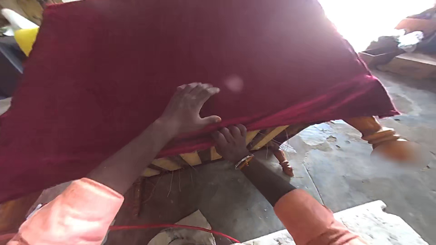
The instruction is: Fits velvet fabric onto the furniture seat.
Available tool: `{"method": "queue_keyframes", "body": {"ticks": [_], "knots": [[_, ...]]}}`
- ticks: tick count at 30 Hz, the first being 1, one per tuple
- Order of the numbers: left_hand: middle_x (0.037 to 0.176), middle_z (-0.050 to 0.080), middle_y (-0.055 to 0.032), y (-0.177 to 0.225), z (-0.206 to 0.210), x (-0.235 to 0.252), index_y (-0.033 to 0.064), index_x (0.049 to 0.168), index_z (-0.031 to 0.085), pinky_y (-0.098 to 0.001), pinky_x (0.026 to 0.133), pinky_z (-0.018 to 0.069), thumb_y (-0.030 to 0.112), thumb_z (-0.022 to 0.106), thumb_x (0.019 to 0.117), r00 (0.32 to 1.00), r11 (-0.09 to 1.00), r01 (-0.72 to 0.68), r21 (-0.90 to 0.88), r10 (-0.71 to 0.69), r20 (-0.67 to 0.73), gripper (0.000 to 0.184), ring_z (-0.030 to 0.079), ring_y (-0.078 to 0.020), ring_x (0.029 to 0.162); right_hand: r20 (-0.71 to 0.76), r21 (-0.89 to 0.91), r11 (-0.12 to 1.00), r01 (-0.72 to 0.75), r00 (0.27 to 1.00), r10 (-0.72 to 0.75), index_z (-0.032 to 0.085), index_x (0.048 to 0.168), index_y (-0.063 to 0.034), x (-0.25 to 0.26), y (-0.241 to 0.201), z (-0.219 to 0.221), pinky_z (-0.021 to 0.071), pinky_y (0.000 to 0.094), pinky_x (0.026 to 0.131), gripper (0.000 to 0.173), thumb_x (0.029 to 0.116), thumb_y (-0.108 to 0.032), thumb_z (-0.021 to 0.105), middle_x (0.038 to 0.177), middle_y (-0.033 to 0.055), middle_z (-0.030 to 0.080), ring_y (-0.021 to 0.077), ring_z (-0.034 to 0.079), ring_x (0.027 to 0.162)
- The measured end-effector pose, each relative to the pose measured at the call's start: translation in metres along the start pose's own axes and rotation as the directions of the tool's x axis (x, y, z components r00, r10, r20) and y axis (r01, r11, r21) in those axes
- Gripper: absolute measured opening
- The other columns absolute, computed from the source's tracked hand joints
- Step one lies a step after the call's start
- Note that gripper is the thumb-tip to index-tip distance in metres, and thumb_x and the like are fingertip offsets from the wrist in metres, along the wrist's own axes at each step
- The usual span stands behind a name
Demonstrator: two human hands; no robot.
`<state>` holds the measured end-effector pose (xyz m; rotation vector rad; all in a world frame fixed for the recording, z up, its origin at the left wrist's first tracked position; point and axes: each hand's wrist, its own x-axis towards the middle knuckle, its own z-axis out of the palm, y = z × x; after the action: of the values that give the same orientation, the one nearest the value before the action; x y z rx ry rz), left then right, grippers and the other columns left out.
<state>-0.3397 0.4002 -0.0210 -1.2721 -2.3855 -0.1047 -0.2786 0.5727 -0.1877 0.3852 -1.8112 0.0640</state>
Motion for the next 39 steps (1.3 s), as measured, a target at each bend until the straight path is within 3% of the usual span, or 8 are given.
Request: {"method": "queue_keyframes", "body": {"ticks": [3,18,23,26,31,33,35,39], "knots": [[0.174,0.009,-0.0024,0.0,0.019,0.016,0.0404,0.164,0.02,-0.0599,0.127,-0.0009,0.085,0.031,0.0908,0.987,0.997,-0.029,0.065,0.019,0.157,0.087,0.004,-0.0253,0.161,-0.07,0.036,0.999,0.025,0.997,-0.023,0.061,0.101,-0.0236,-0.001,0.007,0.011,0.0358,0.0384,0.1,0.009,0.0981,-0.028,0.054,0.085,-0.0014,0.057,0.0202,0.054,0.094],[0.174,0.009,-0.0066,0.02,0.019,-0.003,0.035,0.165,0.022,-0.0567,0.128,0.0038,0.075,0.034,0.0963,0.988,0.984,-0.048,0.17,0.022,0.154,0.08,0.007,-0.0304,0.16,-0.022,0.28,0.955,-0.097,0.994,0.107,0.069,0.11,-0.0229,-0.025,-0.004,-0.002,0.0408,0.0391,0.101,0.013,0.0988,-0.02,0.062,0.093,-0.001,0.062,0.018,0.059,0.097],[0.174,0.009,-0.0031,0.016,0.025,-0.003,0.0407,0.164,0.019,-0.0548,0.128,0.0029,0.078,0.031,0.0954,0.988,0.987,-0.037,0.156,0.012,0.156,0.079,0.006,-0.0262,0.16,0.047,0.294,0.936,-0.193,0.981,0.187,0.068,0.118,-0.0268,-0.028,-0.017,-0.022,0.0338,0.0421,0.113,0.021,0.0985,-0.022,0.064,0.131,-0.0036,0.062,0.0179,0.053,0.124],[0.174,0.013,0.0008,0.009,0.025,-0.007,0.036,0.165,0.023,-0.055,0.129,0.0025,0.075,0.021,0.0991,0.986,0.994,-0.092,0.067,0.081,0.147,0.076,0.007,-0.0239,0.16,0.067,0.305,0.926,-0.222,0.975,0.211,0.073,0.108,-0.0222,0.0,-0.018,-0.045,0.0406,0.0437,0.111,0.014,0.1003,-0.025,0.061,0.112,-0.0016,0.073,0.0171,0.064,0.113],[0.158,0.048,0.0016,-0.006,-0.003,-0.021,0.0171,0.141,0.064,-0.0542,0.13,0.0064,0.085,0.005,0.0915,0.954,0.81,-0.154,-0.565,0.271,0.129,0.102,0.026,-0.0209,0.156,0.556,0.357,0.853,-0.381,0.82,0.134,0.069,0.104,-0.0148,0.094,0.012,-0.076,0.0522,0.0536,0.061,0.025,0.1048,-0.035,0.054,0.078,0.0074,0.067,0.0306,0.068,0.073],[0.155,0.051,-0.0014,-0.001,-0.013,-0.03,0.0136,0.141,0.061,-0.0507,0.131,0.0094,0.084,0.04,0.0898,0.939,0.838,-0.093,-0.538,0.253,0.232,0.089,0.029,-0.0187,0.155,0.702,0.482,0.795,-0.369,0.706,-0.098,0.069,0.101,-0.0181,0.124,0.045,-0.068,0.0516,0.051,0.064,0.03,0.1042,-0.044,0.053,0.079,0.0019,0.065,0.0222,0.065,0.074],[0.15,0.055,-0.0102,0.015,-0.012,-0.036,0.0071,0.142,0.058,-0.0509,0.124,0.0295,0.059,0.069,0.0899,0.964,0.95,-0.012,-0.311,0.093,0.248,0.074,0.041,-0.0258,0.148,0.293,0.782,0.623,0.03,0.864,-0.41,0.069,0.085,-0.0261,0.128,0.088,-0.008,0.0425,0.036,0.043,0.033,0.0968,-0.055,0.059,0.065,-0.0122,0.054,0.0039,0.054,0.056],[0.091,0.072,-0.0003,0.015,0.008,-0.036,0.0102,0.107,0.072,-0.0362,0.078,0.0587,0.032,0.058,0.1035,1.0,0.913,-0.005,-0.409,0.011,0.012,0.026,0.069,-0.0072,0.085,0.668,0.368,0.87,-0.328,0.744,-0.003,0.071,0.1,-0.0139,0.145,0.045,-0.103,0.053,0.0456,0.074,0.027,0.1005,-0.04,0.063,0.085,0.0017,0.066,0.0163,0.064,0.08]]}}
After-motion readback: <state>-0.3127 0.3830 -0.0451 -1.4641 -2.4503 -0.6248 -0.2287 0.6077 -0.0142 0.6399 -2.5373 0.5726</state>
